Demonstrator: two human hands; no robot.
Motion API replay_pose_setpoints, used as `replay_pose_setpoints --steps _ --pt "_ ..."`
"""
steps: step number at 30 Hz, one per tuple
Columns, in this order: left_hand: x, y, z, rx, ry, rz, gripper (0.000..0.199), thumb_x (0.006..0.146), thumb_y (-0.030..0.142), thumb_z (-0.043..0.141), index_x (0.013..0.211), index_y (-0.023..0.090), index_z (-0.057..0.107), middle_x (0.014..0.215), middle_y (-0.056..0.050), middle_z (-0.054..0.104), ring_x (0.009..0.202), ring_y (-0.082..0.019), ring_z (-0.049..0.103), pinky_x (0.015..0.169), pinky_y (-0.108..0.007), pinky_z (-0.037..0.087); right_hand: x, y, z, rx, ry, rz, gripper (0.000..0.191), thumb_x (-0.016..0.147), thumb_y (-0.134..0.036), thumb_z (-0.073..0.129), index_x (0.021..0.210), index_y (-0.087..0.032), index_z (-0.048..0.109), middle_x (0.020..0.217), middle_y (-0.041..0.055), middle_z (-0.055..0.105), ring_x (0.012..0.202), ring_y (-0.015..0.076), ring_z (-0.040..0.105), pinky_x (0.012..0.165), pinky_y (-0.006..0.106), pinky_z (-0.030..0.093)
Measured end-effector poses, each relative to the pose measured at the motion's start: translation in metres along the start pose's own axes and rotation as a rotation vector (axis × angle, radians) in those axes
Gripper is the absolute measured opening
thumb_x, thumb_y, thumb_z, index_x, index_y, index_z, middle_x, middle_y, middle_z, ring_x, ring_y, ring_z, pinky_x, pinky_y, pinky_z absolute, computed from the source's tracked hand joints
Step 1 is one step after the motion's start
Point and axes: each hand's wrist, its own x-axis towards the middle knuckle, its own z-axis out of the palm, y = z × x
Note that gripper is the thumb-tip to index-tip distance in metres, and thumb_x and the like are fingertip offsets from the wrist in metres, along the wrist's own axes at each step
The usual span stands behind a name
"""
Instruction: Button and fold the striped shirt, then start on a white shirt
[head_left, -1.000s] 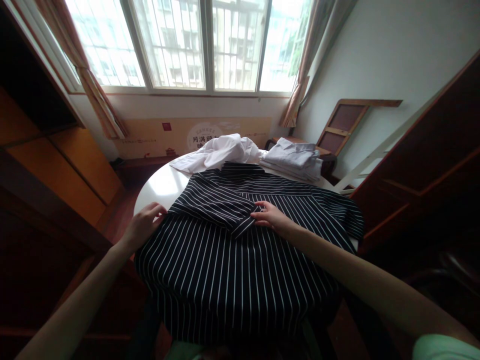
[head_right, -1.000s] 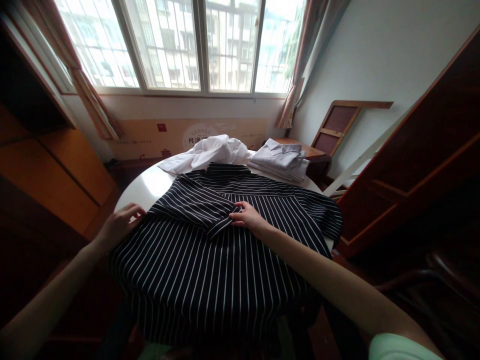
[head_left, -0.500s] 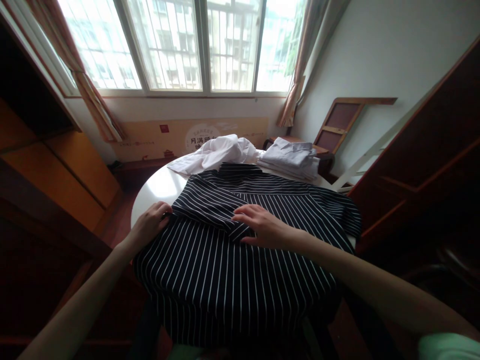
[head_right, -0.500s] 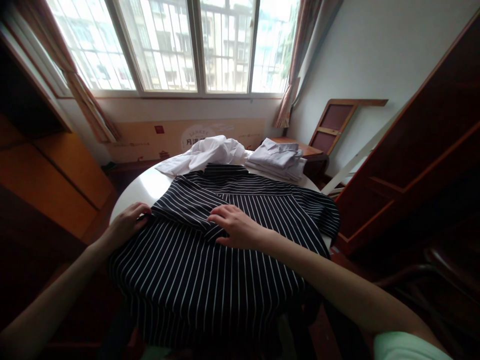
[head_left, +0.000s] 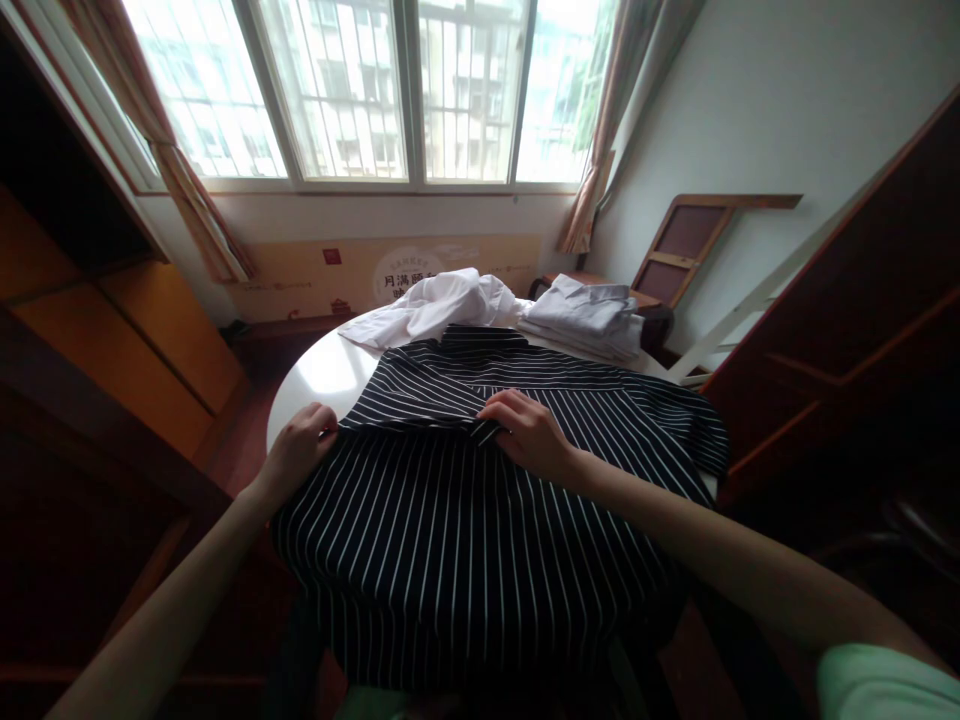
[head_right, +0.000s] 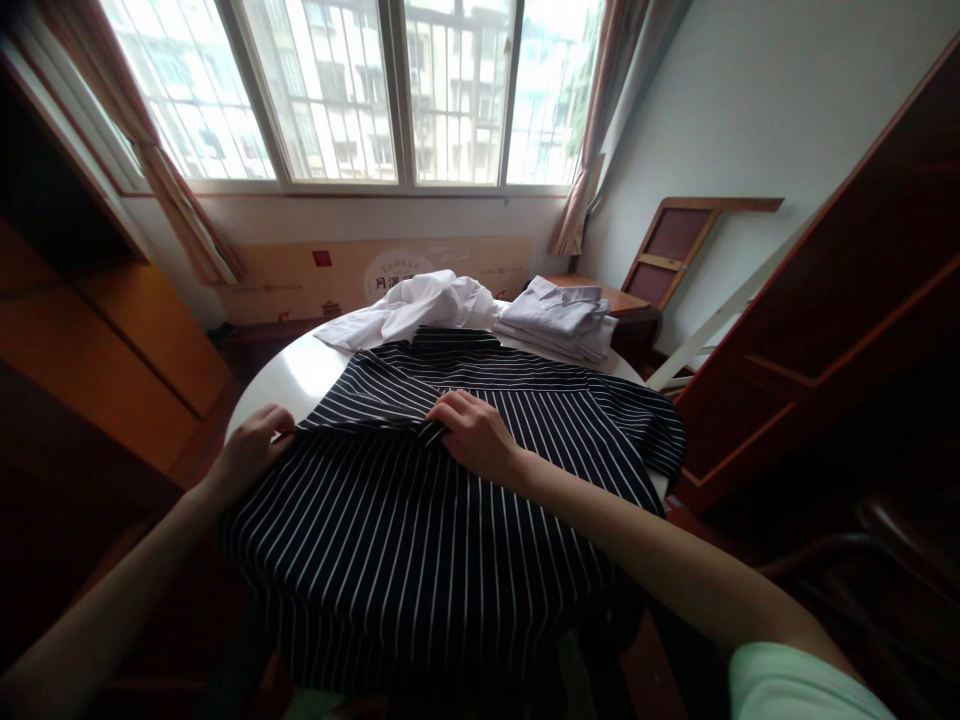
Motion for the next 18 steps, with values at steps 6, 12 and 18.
replay_pose_setpoints --steps 6,12,18 --pt "-0.001 0.000 0.000 -0.027 -0.001 0.003 0.003 0.074 0.018 0.042 0.072 0.019 0.042 0.075 -0.003 0.049 0.071 -0.017 0.050 0.067 -0.028 0.041 -0.009 -0.004 -0.005 0.062 -0.137 -0.148 0.019 0.074 -0.005 0.044 0.086 -0.014 0.054 0.089 0.0062 0.058 0.085 0.0150 0.053 0.074 0.031 0.049" --pt "-0.003 0.002 -0.001 -0.011 -0.033 -0.048 0.005 0.076 0.021 0.040 0.077 0.019 0.045 0.077 -0.004 0.055 0.073 -0.018 0.055 0.067 -0.029 0.043 -0.019 -0.006 0.000 0.063 -0.308 -0.259 0.033 0.076 -0.004 0.042 0.107 -0.010 0.052 0.112 0.0110 0.056 0.105 0.0171 0.051 0.086 0.033 0.048" --pt "-0.002 -0.001 0.001 0.017 -0.030 -0.065 0.005 0.075 0.021 0.039 0.074 0.020 0.045 0.075 -0.004 0.056 0.071 -0.018 0.055 0.065 -0.029 0.043 -0.026 0.014 0.003 -0.005 -0.325 -0.145 0.032 0.082 -0.004 0.038 0.110 -0.010 0.052 0.107 0.0103 0.061 0.103 0.0166 0.055 0.086 0.033 0.048"
